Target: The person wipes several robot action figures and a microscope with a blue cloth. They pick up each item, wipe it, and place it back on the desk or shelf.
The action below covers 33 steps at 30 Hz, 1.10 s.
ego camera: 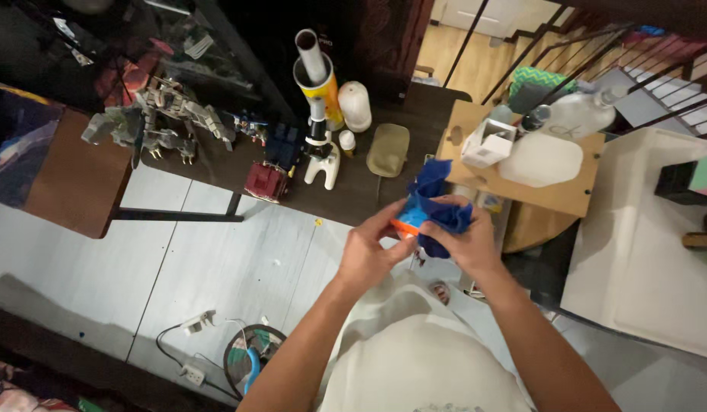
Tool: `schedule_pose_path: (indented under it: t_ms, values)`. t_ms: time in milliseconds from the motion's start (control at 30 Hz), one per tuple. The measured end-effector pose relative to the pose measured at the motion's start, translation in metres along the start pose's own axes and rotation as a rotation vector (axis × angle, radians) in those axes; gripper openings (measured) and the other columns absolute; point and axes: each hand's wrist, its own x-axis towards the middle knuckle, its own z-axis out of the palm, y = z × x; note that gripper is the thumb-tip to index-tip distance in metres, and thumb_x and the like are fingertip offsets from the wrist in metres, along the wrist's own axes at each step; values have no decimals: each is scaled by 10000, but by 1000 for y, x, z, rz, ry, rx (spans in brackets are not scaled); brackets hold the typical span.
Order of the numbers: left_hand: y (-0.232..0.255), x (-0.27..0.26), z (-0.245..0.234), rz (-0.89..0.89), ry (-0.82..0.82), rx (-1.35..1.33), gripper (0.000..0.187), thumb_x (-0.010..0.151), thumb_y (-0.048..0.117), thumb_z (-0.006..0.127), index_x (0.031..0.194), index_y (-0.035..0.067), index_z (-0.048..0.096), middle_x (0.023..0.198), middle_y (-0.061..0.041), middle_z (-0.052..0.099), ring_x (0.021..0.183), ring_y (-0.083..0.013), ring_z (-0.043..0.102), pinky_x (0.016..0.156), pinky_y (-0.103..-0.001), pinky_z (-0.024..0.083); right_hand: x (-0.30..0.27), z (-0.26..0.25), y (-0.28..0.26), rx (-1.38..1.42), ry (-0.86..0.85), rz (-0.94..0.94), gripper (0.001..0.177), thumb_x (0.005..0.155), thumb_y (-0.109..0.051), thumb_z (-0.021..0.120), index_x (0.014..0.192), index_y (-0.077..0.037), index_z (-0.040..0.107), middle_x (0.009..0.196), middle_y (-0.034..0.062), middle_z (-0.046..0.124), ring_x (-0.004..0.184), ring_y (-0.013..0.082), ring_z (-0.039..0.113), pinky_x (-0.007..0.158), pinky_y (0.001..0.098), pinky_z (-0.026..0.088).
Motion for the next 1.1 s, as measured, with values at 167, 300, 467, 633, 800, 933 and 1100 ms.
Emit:
schedule_pose_path:
  t_ms: [167, 300, 467, 633, 800, 933, 1100]
  values:
    - [1, 12, -27, -75, 62, 46, 856, 817, 81, 879, 1593, -17, 530, 1212, -139, 804, 1097, -177, 774, 955, -332, 614, -2, 42, -18, -182, 140, -244, 539, 845, -213, 975, 1276, -36, 705, 1208, 67, 758, 1110, 136, 713, 1010, 302, 581]
    - [1, 20, -48, -161, 25, 85, 908, 780, 112, 873, 1598, 2, 495, 1240, -147, 788, 1116, -190, 771, 961, -340, 612, 6, 73, -39, -268, 163, -374, 633, 782, -224, 1014, 1272, -44, 655, 1218, 90, 708, 1138, 165, 691, 1019, 326, 564]
    - [-14, 34, -73, -41, 43, 51, 819, 791, 105, 882, 1535, -13, 561, 1303, -163, 761, 1183, -231, 768, 997, -352, 616, 22, 104, -50, -151, 154, -93, 663, 753, -226, 1026, 1280, -70, 654, 1212, 83, 763, 1112, 154, 715, 1005, 329, 587]
    - [-17, 32, -59, 174, 325, 209, 652, 812, 96, 887, 1408, -1, 642, 1323, -200, 706, 1215, -328, 707, 1052, -421, 580, 30, 123, -26, 332, 107, 144, 757, 732, -174, 960, 1395, -153, 593, 1235, 16, 724, 1123, 145, 704, 991, 337, 585]
    - [-7, 24, -69, 215, 246, 257, 635, 769, 111, 851, 1375, 31, 678, 1280, -162, 722, 1193, -329, 685, 1040, -431, 581, 55, 110, 21, 663, 47, 515, 531, 987, -406, 798, 1363, -56, 665, 1195, 111, 754, 1082, 256, 713, 995, 461, 586]
    - [-8, 36, -94, 157, 117, 84, 641, 810, 171, 884, 1407, 63, 675, 1295, -145, 718, 1148, -301, 739, 1010, -409, 602, 67, 99, 45, 951, -36, 703, 715, 1002, -679, 610, 1373, -71, 659, 1277, 131, 762, 1143, 295, 743, 1034, 486, 587]
    - [-11, 48, -107, 157, 97, 192, 689, 752, 168, 920, 1391, 83, 677, 1217, -151, 703, 1130, -331, 690, 981, -426, 587, 63, 110, 47, 878, -163, 685, 685, 959, -621, 615, 1435, -130, 656, 1359, 91, 742, 1199, 259, 738, 1067, 464, 593]
